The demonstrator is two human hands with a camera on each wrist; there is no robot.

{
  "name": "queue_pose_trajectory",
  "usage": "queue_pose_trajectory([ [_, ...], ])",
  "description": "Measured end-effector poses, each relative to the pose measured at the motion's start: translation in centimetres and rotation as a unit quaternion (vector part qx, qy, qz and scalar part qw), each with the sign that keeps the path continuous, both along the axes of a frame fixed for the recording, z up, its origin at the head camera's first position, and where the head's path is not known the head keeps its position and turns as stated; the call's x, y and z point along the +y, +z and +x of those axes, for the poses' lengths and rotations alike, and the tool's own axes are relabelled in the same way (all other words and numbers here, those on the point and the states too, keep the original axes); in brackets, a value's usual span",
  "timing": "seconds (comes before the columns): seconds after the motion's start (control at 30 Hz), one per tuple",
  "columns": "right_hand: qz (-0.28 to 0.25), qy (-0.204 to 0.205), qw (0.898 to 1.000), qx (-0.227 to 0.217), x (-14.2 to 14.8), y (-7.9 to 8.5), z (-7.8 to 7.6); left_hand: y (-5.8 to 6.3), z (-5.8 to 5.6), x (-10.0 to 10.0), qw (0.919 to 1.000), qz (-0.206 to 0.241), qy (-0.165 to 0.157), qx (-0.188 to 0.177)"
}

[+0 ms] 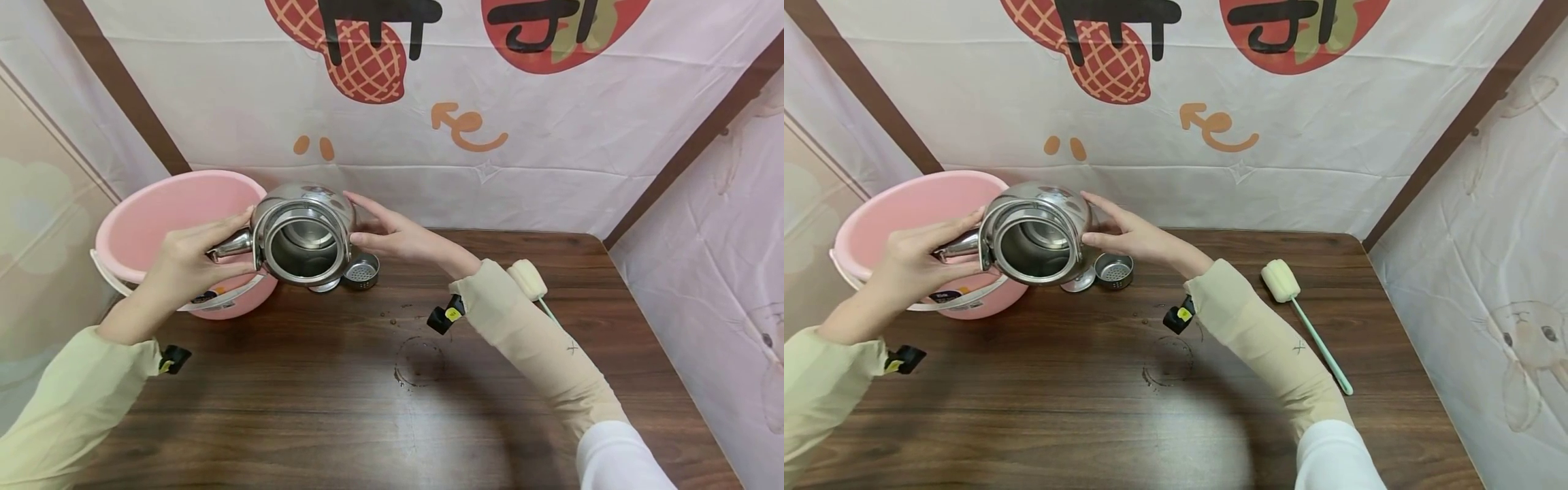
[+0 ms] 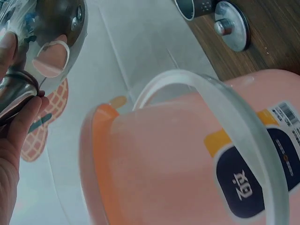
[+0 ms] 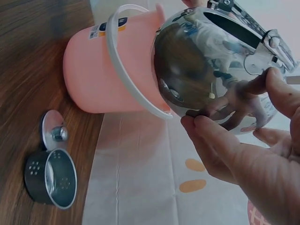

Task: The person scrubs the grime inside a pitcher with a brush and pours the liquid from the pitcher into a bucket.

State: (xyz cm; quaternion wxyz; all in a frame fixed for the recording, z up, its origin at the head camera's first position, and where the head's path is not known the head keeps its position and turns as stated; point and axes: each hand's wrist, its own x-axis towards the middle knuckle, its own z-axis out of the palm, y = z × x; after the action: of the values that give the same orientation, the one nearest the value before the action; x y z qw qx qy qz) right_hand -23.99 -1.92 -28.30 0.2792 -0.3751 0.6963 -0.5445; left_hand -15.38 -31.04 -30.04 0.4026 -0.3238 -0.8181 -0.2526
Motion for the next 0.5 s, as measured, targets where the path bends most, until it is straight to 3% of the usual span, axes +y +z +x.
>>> queue_pose_trajectory([
  [0.13,-0.001,-0.003,0.999,0.033,0.8,-0.2,0.3,0.0,-0.2,0.6,0.9999,0.0,-0.014,0.0],
  [0.3,0.0,-0.013,0.994,0.113,1.8,-0.5,0.7,0.1,-0.4,1.3,0.9996,0.002,-0.027,-0.005],
  [0.5,-0.007,-0.037,0.99,0.134,2.8,-0.7,1.4,0.5,-0.4,2.3,0.9994,-0.007,-0.025,-0.024],
])
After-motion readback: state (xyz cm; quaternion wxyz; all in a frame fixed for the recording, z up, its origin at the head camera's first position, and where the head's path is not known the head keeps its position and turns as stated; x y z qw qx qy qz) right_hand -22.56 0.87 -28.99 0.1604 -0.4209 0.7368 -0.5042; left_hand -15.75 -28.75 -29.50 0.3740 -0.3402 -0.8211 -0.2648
